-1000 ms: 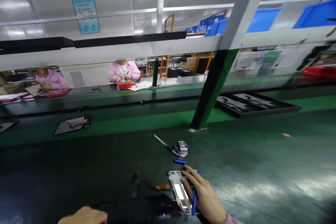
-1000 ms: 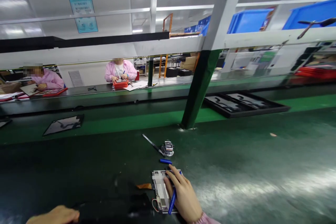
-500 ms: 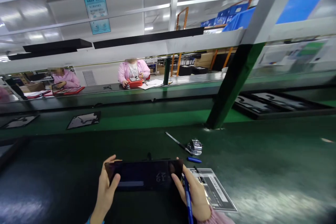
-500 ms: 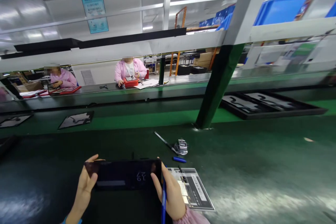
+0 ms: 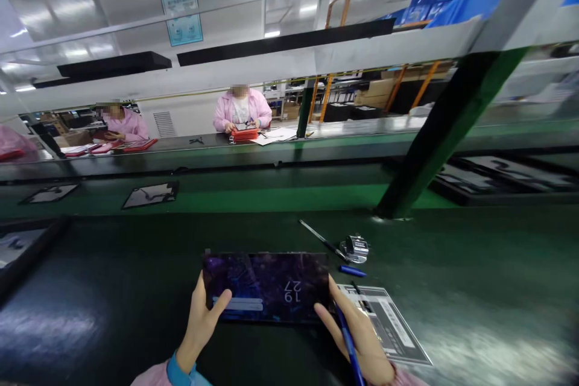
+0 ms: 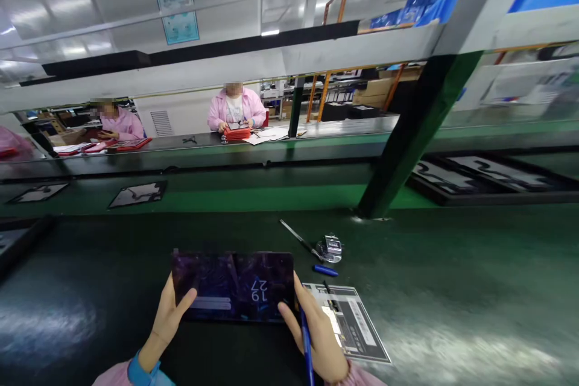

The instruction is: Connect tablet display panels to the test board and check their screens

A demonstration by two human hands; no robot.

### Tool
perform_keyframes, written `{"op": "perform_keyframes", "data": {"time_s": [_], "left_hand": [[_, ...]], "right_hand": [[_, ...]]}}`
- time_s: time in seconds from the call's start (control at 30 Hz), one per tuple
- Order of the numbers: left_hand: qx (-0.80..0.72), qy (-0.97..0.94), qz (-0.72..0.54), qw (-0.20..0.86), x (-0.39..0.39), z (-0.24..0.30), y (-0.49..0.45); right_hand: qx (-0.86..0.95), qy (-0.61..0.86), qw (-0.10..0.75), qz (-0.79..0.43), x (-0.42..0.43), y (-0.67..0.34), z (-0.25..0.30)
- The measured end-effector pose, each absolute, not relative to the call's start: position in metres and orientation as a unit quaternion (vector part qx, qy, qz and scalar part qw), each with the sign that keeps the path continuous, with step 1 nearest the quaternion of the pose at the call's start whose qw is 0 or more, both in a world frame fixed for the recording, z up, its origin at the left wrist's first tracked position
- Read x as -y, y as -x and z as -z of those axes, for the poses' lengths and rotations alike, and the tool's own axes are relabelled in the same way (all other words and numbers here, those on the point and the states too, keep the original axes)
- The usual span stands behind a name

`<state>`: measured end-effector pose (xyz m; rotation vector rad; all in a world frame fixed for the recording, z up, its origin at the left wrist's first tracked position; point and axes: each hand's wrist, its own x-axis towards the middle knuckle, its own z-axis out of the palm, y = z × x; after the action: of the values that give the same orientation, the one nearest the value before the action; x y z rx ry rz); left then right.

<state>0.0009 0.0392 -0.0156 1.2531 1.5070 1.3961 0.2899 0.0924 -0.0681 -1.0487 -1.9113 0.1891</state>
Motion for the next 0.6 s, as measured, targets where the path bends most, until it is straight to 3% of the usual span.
{"op": "perform_keyframes", "data": {"time_s": [0.43, 0.6], "left_hand": [[-0.602, -0.486, -0.52, 0.361, -0.036, 0.007, 0.0], [-0.622, -0.471, -0.506, 0.366, -0.035, 0.003, -0.003]], "right_hand": [[0.818, 0.376, 0.417, -0.125, -0.086, -0.3, 0.072], [0.795, 0.39, 0.411, -0.216, -0.083, -0.301, 0.06]]}}
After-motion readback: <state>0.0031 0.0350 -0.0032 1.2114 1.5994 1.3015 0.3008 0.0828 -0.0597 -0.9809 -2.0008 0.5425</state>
